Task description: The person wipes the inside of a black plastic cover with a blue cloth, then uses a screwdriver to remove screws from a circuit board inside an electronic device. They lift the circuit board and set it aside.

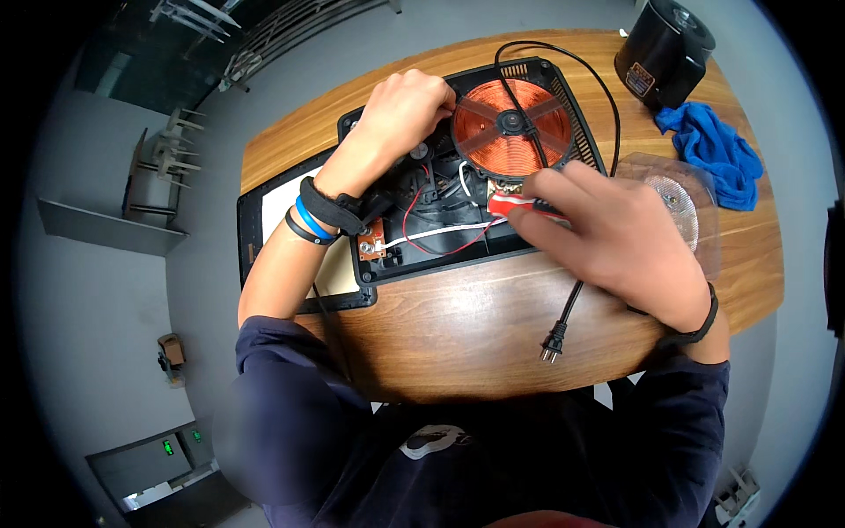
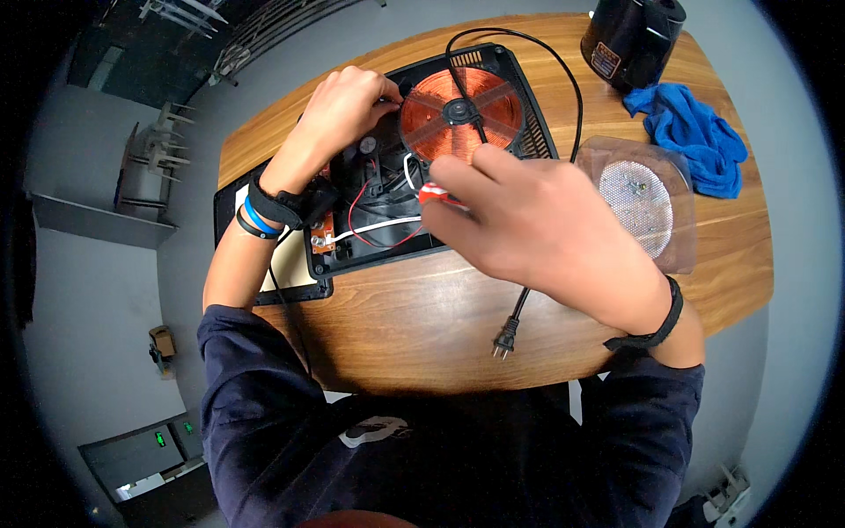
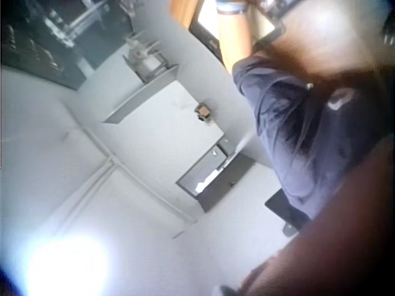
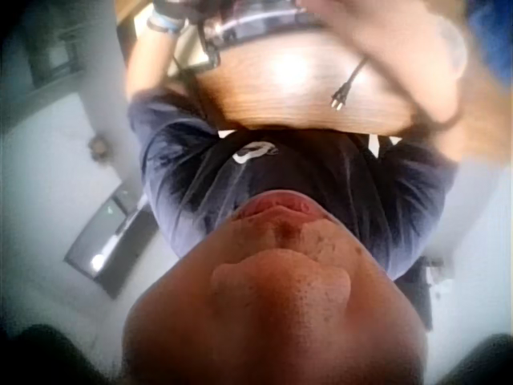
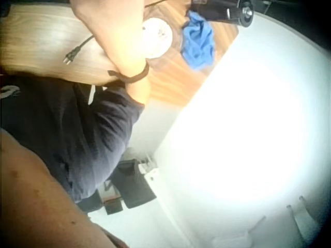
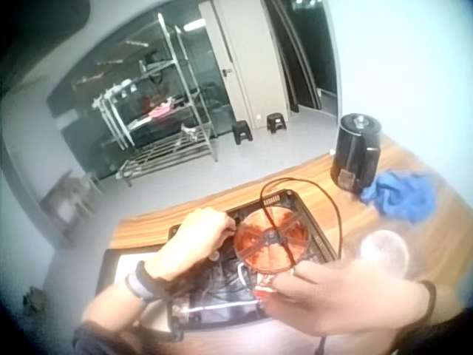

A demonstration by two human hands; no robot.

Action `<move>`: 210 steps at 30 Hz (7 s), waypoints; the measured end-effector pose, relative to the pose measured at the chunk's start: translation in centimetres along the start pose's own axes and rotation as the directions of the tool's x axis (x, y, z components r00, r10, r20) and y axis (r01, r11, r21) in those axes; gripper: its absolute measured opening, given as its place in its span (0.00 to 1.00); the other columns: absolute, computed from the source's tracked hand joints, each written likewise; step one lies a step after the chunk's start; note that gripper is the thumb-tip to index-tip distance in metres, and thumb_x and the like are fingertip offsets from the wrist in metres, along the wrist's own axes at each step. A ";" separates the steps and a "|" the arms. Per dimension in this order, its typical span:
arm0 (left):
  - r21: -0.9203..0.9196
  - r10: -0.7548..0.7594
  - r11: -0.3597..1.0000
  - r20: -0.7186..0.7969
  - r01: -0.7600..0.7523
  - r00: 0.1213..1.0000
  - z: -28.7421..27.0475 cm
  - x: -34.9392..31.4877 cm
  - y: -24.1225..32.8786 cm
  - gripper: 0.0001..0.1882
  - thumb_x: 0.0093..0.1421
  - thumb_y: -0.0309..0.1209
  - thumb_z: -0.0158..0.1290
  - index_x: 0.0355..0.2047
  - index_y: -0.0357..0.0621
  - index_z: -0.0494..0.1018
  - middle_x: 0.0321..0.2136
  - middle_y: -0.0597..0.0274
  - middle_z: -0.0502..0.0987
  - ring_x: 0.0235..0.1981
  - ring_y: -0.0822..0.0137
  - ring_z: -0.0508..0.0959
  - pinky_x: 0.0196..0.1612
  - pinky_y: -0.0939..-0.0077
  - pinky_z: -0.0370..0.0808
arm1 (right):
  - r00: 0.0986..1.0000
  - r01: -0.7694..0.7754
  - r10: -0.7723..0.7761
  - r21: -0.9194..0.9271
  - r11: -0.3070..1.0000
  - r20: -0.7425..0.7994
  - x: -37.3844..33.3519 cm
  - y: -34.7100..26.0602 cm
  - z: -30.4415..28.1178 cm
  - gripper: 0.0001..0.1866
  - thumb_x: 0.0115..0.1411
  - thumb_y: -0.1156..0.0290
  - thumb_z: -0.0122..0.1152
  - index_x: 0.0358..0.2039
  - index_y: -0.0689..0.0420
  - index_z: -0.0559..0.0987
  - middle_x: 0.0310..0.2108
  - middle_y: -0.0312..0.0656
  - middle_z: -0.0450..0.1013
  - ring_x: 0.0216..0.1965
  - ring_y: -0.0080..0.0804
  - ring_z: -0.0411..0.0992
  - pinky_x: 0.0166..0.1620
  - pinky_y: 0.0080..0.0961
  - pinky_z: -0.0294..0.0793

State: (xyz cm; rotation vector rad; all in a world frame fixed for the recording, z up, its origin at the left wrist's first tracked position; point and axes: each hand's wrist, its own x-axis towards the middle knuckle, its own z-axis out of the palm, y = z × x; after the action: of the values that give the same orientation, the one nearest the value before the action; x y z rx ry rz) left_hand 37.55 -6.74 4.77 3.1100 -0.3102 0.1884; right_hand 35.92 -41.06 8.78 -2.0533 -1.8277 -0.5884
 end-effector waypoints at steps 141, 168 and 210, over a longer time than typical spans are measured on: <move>0.039 0.322 0.944 0.097 -0.327 0.942 -5.2 -4.4 8.9 0.16 0.68 0.41 0.73 0.47 0.45 0.84 0.50 0.56 0.85 0.51 0.50 0.88 0.53 0.52 0.87 | 0.787 -0.539 0.566 -0.175 0.824 0.244 -8.2 9.4 -6.8 0.24 0.71 0.69 0.66 0.66 0.61 0.80 0.50 0.61 0.83 0.47 0.68 0.81 0.52 0.54 0.81; 0.074 0.160 0.962 0.628 -0.263 0.762 -1.4 7.3 9.5 0.99 0.38 0.72 0.86 0.93 0.44 0.32 0.83 0.19 0.56 0.82 0.20 0.64 0.82 0.39 0.71 | 0.800 -0.455 0.494 -0.193 0.869 0.339 -7.1 6.8 -6.0 0.15 0.66 0.66 0.79 0.41 0.64 0.84 0.39 0.61 0.85 0.47 0.62 0.86 0.51 0.54 0.86; -0.086 0.130 0.983 -0.302 -0.162 0.944 -6.3 -7.7 9.0 0.84 0.37 0.48 0.94 0.84 0.38 0.51 0.86 0.28 0.55 0.88 0.33 0.60 0.86 0.41 0.67 | 0.793 -0.471 0.514 -0.205 0.858 0.327 -8.3 7.7 -5.4 0.17 0.66 0.72 0.77 0.52 0.64 0.85 0.39 0.62 0.86 0.46 0.63 0.87 0.52 0.51 0.87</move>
State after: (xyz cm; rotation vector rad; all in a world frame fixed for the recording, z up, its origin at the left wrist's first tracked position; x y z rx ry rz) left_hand 27.55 -13.96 10.08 2.8923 -0.5226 0.6092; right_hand 42.38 -51.82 9.40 -2.7330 -1.3352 -0.1612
